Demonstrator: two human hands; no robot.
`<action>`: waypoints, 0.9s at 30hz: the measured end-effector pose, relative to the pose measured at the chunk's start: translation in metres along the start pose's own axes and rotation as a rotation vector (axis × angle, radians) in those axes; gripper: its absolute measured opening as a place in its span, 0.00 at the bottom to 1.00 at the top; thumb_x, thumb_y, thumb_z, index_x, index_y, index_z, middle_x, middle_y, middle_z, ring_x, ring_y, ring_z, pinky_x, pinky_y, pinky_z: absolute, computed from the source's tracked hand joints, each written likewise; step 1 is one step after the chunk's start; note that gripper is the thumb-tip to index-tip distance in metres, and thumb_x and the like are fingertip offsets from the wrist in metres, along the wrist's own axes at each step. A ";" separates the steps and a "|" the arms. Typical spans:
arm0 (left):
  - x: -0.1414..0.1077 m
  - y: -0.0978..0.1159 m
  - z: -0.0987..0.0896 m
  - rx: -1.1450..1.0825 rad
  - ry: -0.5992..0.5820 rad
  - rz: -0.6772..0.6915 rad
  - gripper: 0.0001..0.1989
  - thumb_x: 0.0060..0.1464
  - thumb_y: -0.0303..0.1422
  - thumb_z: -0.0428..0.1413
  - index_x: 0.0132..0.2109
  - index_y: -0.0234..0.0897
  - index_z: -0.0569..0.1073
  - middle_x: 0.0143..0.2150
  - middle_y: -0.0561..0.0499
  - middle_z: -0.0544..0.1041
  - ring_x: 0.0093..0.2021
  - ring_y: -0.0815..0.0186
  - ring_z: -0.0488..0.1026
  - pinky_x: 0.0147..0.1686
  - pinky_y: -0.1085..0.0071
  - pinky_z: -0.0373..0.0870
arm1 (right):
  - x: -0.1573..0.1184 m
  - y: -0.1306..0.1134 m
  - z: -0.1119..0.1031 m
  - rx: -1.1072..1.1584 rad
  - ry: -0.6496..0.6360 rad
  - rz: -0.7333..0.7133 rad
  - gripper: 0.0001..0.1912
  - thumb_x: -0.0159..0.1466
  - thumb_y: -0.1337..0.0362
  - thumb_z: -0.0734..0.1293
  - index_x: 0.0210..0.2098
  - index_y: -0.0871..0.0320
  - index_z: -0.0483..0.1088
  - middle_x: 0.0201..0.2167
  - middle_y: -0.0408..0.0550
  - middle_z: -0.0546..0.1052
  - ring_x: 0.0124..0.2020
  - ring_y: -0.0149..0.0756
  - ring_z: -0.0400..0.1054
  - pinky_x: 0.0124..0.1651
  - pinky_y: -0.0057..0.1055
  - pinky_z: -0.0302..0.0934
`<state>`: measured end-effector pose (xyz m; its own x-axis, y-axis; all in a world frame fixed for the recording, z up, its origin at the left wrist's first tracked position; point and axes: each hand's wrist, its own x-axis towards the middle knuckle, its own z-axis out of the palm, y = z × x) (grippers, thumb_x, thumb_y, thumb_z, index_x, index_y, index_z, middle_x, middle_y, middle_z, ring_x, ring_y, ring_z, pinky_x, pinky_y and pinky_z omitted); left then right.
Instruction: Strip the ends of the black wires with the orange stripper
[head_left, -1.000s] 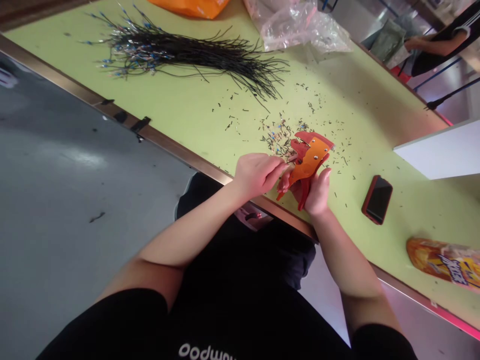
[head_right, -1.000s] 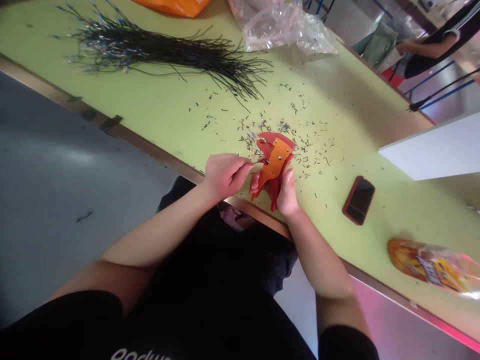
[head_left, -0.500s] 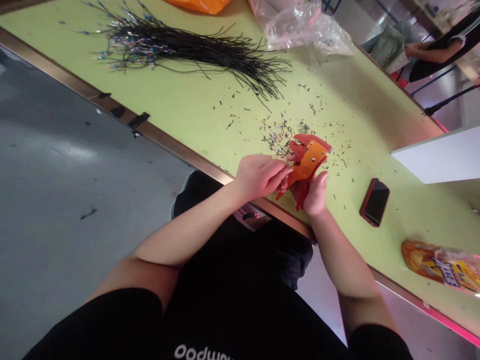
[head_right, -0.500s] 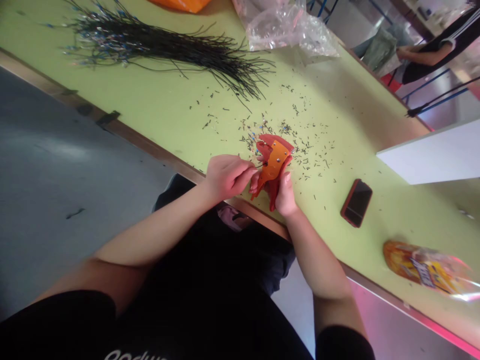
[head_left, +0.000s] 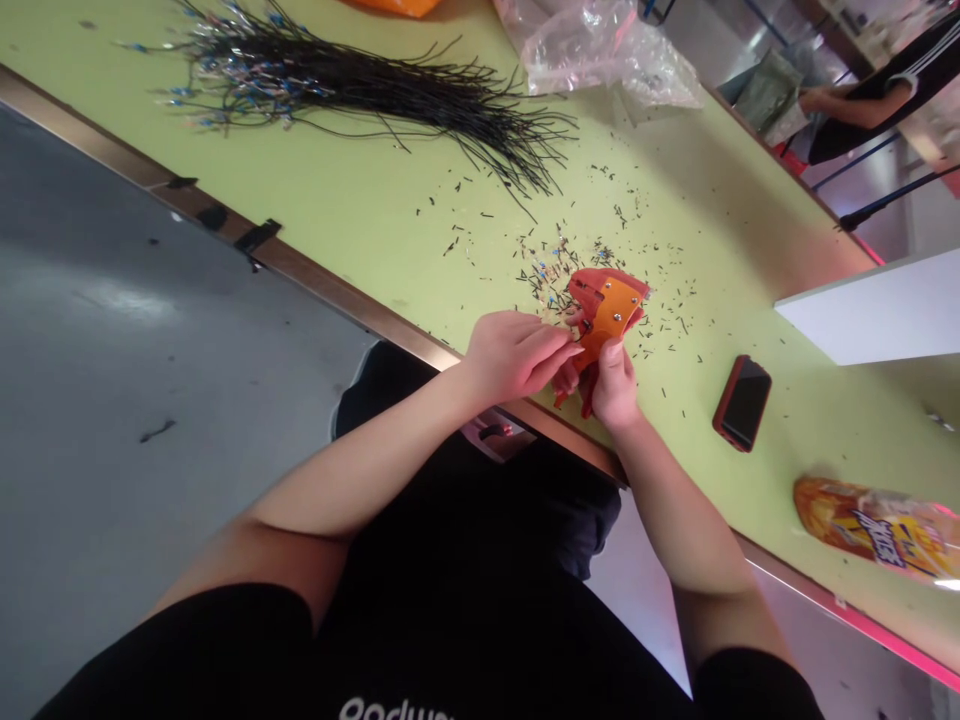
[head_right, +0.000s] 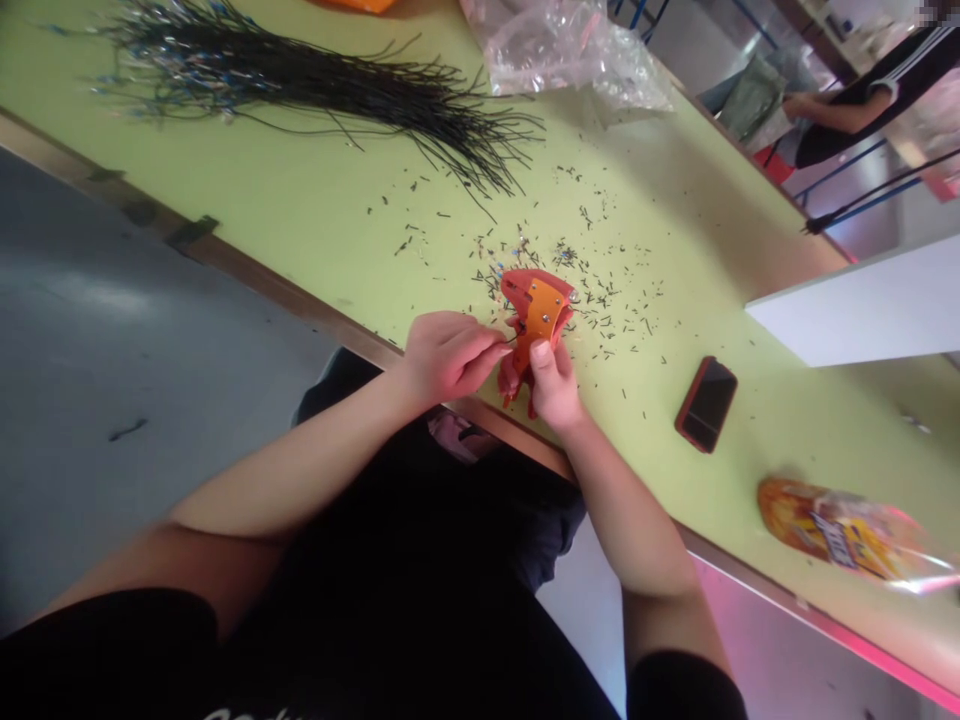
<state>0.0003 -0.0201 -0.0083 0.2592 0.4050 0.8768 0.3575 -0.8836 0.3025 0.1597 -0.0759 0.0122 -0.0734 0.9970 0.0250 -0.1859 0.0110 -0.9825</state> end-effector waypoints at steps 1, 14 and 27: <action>-0.001 0.000 0.000 0.004 0.002 0.002 0.16 0.74 0.37 0.55 0.34 0.40 0.72 0.21 0.58 0.73 0.20 0.71 0.68 0.25 0.71 0.61 | 0.000 -0.001 0.001 -0.019 0.005 0.005 0.33 0.64 0.26 0.67 0.43 0.51 0.68 0.18 0.36 0.66 0.19 0.40 0.69 0.21 0.37 0.66; 0.001 -0.003 -0.009 -0.211 -0.009 -0.304 0.24 0.78 0.43 0.46 0.36 0.38 0.77 0.26 0.51 0.79 0.26 0.70 0.75 0.28 0.72 0.65 | 0.005 -0.017 -0.008 0.020 0.049 0.053 0.37 0.60 0.21 0.66 0.41 0.48 0.67 0.20 0.38 0.68 0.20 0.41 0.66 0.29 0.44 0.74; 0.006 -0.007 -0.011 -0.641 0.036 -0.600 0.27 0.74 0.55 0.50 0.33 0.40 0.72 0.18 0.60 0.63 0.18 0.73 0.60 0.23 0.73 0.63 | -0.004 -0.027 -0.025 0.156 -0.383 0.354 0.42 0.57 0.19 0.65 0.45 0.51 0.75 0.32 0.51 0.81 0.34 0.51 0.81 0.39 0.50 0.78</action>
<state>-0.0104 -0.0135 -0.0010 0.1573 0.8454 0.5104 -0.1512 -0.4901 0.8584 0.1900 -0.0780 0.0339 -0.5047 0.8377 -0.2085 -0.2259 -0.3613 -0.9047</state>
